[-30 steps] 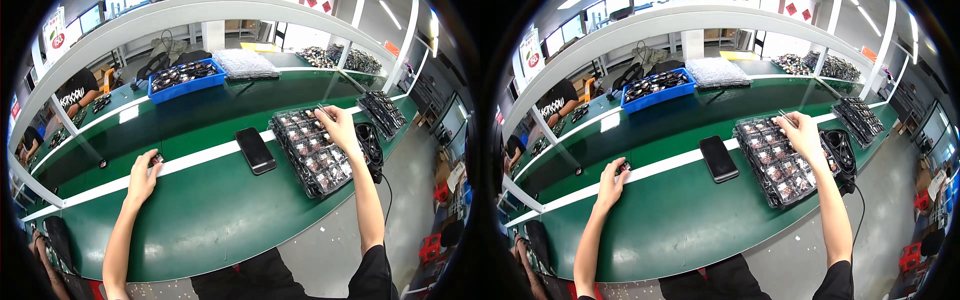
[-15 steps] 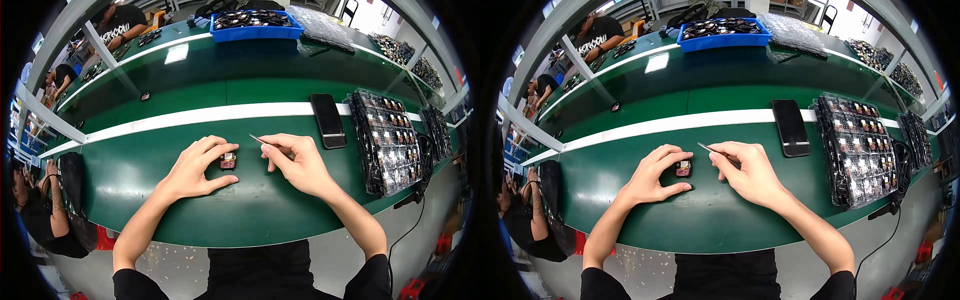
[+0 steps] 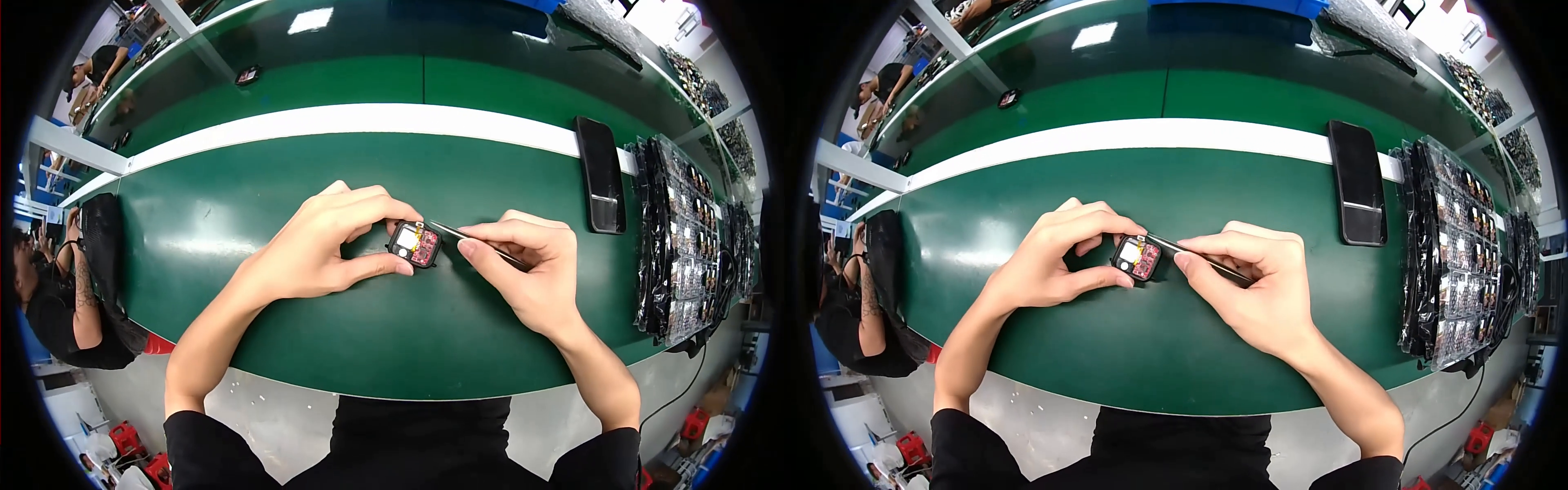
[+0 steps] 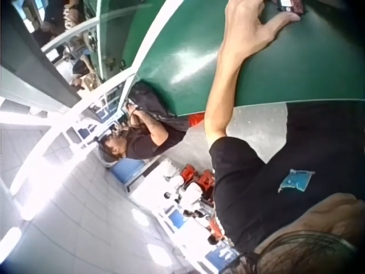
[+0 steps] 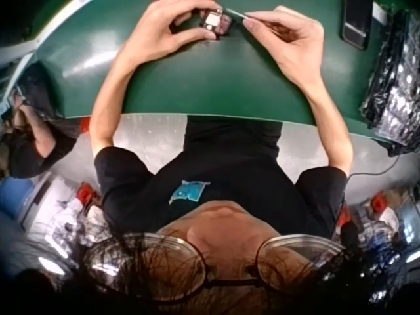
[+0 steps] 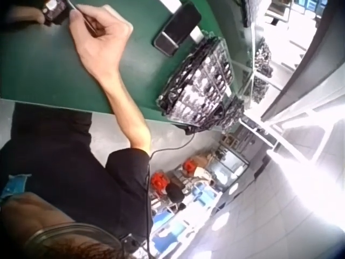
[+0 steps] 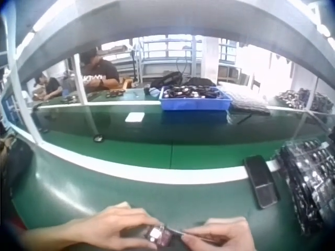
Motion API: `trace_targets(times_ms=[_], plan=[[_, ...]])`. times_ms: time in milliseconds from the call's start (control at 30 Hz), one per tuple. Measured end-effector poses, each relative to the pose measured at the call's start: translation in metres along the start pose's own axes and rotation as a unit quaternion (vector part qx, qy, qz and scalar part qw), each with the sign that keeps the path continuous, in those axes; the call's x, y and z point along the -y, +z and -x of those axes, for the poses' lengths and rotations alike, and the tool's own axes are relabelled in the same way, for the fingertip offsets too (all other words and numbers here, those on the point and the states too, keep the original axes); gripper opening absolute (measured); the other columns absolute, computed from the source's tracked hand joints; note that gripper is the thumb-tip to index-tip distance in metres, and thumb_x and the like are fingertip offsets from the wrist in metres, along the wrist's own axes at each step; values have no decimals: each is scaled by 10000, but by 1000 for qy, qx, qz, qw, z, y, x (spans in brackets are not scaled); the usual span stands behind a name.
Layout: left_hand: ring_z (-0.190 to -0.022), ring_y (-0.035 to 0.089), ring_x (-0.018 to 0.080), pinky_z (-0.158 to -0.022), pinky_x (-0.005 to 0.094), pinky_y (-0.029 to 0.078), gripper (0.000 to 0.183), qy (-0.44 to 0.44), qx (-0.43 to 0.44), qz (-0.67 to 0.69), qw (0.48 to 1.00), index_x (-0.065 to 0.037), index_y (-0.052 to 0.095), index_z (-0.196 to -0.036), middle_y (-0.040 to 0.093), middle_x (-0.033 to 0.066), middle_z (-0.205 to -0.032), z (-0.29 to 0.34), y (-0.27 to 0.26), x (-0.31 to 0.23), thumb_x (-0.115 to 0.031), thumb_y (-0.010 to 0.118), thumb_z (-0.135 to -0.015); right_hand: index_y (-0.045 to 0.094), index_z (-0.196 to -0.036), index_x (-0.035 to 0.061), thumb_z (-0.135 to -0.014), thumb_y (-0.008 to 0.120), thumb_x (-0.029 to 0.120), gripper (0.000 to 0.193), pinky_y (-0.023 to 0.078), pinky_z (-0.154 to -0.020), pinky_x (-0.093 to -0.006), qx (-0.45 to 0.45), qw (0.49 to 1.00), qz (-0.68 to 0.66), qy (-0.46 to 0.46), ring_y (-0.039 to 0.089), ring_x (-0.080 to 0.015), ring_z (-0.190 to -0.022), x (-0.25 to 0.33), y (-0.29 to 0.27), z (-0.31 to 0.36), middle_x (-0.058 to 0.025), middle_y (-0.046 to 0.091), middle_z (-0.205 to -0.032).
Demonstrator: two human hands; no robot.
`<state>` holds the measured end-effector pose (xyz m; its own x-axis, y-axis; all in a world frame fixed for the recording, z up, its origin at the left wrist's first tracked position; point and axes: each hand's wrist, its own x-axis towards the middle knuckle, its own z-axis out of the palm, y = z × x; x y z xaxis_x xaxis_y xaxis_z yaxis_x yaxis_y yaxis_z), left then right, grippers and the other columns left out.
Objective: Manually assemble small electronic components into a housing using a fine tool.
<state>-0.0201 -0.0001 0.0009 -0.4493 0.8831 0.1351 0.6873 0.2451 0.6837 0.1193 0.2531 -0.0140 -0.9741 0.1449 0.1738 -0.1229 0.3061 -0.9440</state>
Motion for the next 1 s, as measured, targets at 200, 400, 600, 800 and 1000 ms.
trace_targets(times_ms=[200, 400, 600, 800, 1000], plan=[[-752, 506, 147, -745, 325, 371, 528, 4, -23, 6, 1000, -108, 828, -1274, 711, 0, -948, -1, 8, 3, -235, 1002, -792, 851, -997, -32, -899, 806, -31, 108, 337, -487, -277, 23, 997, 67, -34, 513, -57, -533, 5, 1, 0, -31, 652, -677], [-695, 478, 145, -738, 319, 345, 540, 9, -28, 3, 1000, -106, 829, -1278, 696, 7, -900, -1, 9, 5, -229, 1003, -781, 841, -970, -31, -890, 796, -35, 93, 371, -474, -290, 27, 993, 99, -61, 550, -89, -511, 4, 5, -1, -48, 668, -687], [-679, 472, 140, -745, 316, 339, 554, 23, -31, 4, 999, -95, 829, -1279, 693, 11, -888, 0, 10, 7, -236, 1006, -774, 841, -976, -27, -896, 788, -41, 97, 378, -474, -290, 26, 992, 110, -63, 557, -93, -512, 5, 8, -1, -50, 674, -697], [-650, 448, 132, -741, 317, 325, 554, 23, -33, 8, 999, -90, 830, -1270, 693, 11, -882, -2, 10, 8, -226, 1008, -764, 836, -971, -30, -896, 785, -47, 92, 383, -477, -287, 27, 991, 110, -70, 563, -98, -515, 5, 8, -2, -54, 676, -698], [-623, 413, 126, -729, 323, 315, 549, 12, -31, 12, 999, -89, 828, -1268, 705, 6, -893, 0, 9, 5, -188, 999, -756, 839, -984, -29, -882, 799, -42, 110, 380, -467, -292, 12, 991, 109, -77, 562, -97, -511, 5, 9, -1, -54, 666, -691]])
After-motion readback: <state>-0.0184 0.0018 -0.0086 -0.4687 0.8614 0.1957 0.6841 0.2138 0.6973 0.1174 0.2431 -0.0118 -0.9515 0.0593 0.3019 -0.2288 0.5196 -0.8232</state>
